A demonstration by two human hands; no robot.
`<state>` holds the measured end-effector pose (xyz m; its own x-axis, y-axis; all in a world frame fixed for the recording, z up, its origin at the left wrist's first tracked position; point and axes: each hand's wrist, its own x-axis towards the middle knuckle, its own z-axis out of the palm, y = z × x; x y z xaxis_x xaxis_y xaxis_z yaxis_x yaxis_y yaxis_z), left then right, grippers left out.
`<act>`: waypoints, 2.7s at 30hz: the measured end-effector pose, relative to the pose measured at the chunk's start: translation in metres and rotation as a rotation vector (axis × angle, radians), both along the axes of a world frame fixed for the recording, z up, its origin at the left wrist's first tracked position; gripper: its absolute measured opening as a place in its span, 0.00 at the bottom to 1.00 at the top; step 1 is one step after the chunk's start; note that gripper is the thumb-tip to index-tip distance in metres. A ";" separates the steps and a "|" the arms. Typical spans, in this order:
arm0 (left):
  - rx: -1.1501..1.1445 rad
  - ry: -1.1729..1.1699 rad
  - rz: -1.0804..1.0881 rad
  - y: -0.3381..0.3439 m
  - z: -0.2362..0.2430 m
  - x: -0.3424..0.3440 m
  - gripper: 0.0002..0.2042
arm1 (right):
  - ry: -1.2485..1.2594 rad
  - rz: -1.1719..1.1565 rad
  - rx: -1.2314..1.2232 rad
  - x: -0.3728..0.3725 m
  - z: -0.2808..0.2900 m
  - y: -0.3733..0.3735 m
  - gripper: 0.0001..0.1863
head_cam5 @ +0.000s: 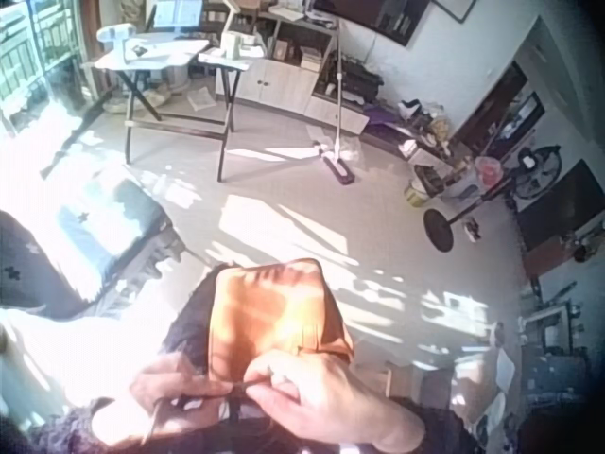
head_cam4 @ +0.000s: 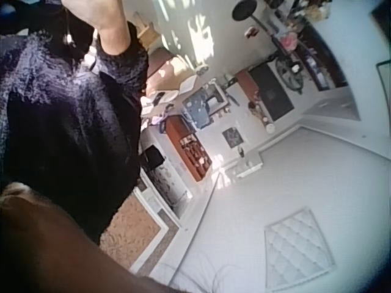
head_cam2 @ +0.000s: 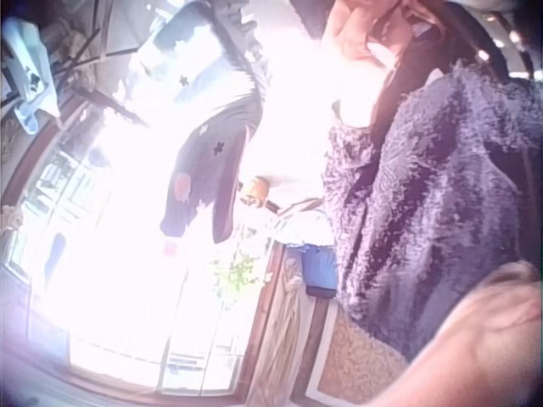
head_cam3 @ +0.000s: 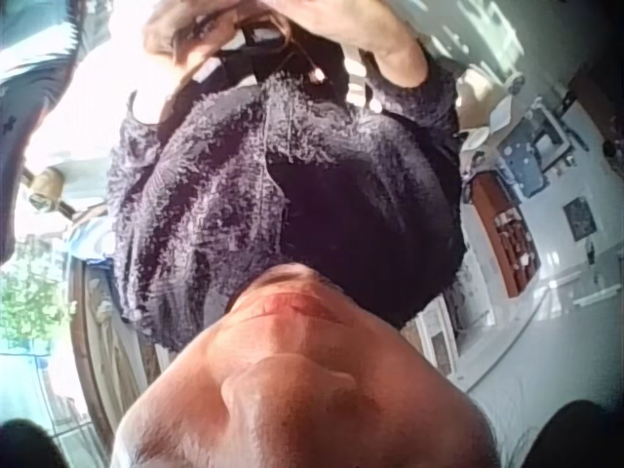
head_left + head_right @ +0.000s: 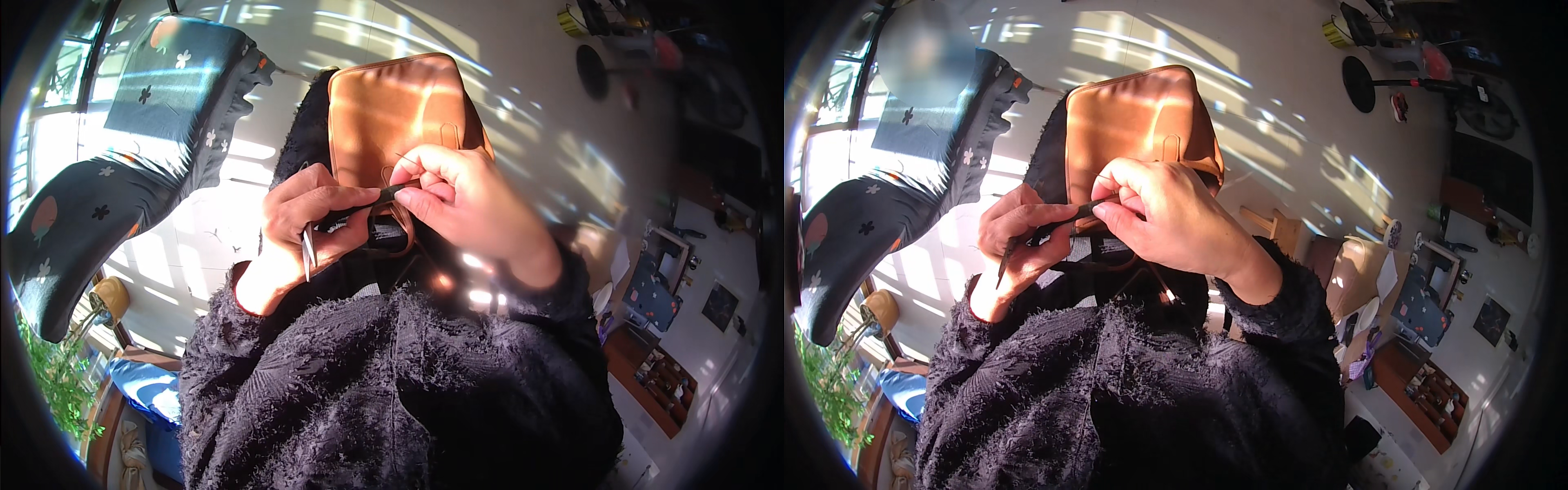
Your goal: The person uses a pair of scissors to cut a black strap attached to a brown leather handbag. They repeatedly trim the strap, inspect the cut ends, and adjust the strap's position on the bag throughout the clip.
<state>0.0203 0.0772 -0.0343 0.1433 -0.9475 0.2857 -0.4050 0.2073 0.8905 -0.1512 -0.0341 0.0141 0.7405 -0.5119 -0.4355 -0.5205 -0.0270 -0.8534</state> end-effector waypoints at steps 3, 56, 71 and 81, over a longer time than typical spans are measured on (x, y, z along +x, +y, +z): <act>0.009 0.008 -0.006 0.000 0.001 0.001 0.15 | 0.003 -0.001 -0.022 0.002 0.003 0.000 0.06; 0.660 0.775 -0.105 -0.017 0.022 0.022 0.15 | -0.254 -0.109 -0.346 0.021 -0.018 -0.025 0.07; 0.651 1.479 -0.239 -0.037 0.007 0.023 0.15 | -0.556 -0.309 -0.403 0.031 -0.008 -0.004 0.05; 0.620 1.401 -0.221 -0.035 0.007 0.018 0.15 | -0.273 -0.170 -0.538 0.025 0.001 0.009 0.02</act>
<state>0.0382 0.0423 -0.0272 -0.2024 -0.9005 -0.3849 0.7861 -0.3838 0.4845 -0.1264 -0.0250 0.0147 0.6776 -0.7271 0.1100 -0.3202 -0.4263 -0.8460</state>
